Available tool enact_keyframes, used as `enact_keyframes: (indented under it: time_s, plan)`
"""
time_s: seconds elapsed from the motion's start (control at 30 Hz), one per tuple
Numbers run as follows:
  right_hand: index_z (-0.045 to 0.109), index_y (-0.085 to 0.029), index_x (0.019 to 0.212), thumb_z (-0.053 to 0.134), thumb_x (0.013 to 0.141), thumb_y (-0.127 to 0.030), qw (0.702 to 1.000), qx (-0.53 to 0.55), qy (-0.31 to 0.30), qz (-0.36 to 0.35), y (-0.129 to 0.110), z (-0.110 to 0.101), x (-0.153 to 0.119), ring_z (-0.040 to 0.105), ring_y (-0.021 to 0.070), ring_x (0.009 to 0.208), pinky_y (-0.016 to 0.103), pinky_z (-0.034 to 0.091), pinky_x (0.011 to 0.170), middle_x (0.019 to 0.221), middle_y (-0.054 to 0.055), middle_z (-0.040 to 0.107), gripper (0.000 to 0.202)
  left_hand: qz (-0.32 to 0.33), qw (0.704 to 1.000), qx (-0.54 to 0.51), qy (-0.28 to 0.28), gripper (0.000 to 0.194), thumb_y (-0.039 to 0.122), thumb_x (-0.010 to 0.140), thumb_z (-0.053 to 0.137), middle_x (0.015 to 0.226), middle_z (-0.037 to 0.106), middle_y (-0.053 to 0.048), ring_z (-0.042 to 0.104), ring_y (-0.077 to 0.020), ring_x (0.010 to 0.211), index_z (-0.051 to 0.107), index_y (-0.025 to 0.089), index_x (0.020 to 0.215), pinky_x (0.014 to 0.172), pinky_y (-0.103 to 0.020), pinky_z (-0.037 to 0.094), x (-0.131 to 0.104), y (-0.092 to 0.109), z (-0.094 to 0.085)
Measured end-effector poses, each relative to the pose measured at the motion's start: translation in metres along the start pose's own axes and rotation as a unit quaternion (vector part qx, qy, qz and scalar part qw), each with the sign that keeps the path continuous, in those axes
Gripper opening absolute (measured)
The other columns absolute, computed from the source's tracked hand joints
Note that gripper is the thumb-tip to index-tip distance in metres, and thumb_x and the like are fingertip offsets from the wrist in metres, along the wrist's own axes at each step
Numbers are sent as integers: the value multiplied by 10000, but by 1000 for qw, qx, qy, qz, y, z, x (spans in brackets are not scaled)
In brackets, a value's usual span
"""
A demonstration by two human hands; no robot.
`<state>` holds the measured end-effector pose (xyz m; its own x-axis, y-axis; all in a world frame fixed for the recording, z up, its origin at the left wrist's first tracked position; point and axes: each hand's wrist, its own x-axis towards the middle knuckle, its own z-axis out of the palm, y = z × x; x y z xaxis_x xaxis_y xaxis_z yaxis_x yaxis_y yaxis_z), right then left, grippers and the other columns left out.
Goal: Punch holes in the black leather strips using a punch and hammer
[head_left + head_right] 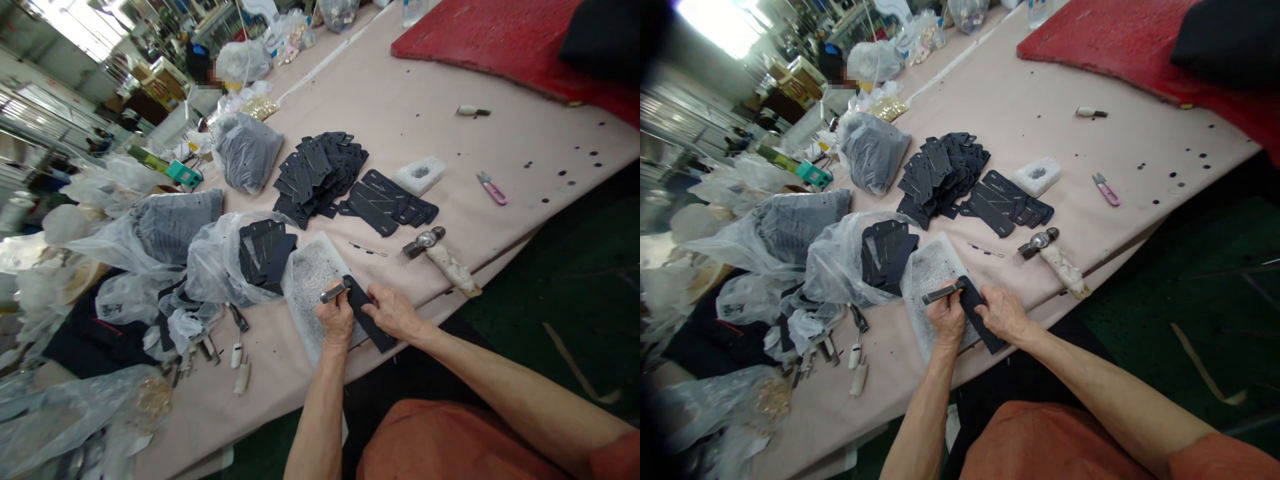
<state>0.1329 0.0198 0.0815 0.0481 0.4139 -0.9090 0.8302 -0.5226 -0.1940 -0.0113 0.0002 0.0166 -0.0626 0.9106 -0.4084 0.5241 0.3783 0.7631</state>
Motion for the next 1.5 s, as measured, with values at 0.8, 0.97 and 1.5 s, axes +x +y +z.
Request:
enact_keyframes:
  time_s: [0.8, 0.97, 1.5]
  plan:
    - [516, -176, 834, 577, 814, -355, 1000, -12, 5, -11, 2, 2, 0, 436, 128, 652, 278, 204, 610, 733, 5, 569, 190, 11, 996, 86, -9, 246, 225, 896, 452, 929, 681, -95, 629, -197, 896, 673, 122, 924, 823, -305, 480, 11, -3, 11]
    - [525, -175, 862, 574, 818, -349, 1000, -16, 2, -16, 1, 0, -1, 489, 147, 689, 283, 217, 622, 739, 16, 578, 186, 56, 992, 110, 18, 233, 209, 906, 458, 924, 681, -94, 639, -177, 863, 671, 120, 930, 787, -276, 482, 8, -2, 13]
    - [519, -79, 1226, 590, 829, -431, 935, -291, 192, 71, 78, -104, -17, 497, 324, 1012, 415, 393, 854, 1108, 186, 519, 535, 56, 987, 148, 15, 154, 208, 894, 478, 801, 649, -59, 608, -160, 695, 609, 136, 857, 630, -268, 419, 6, 2, 14]
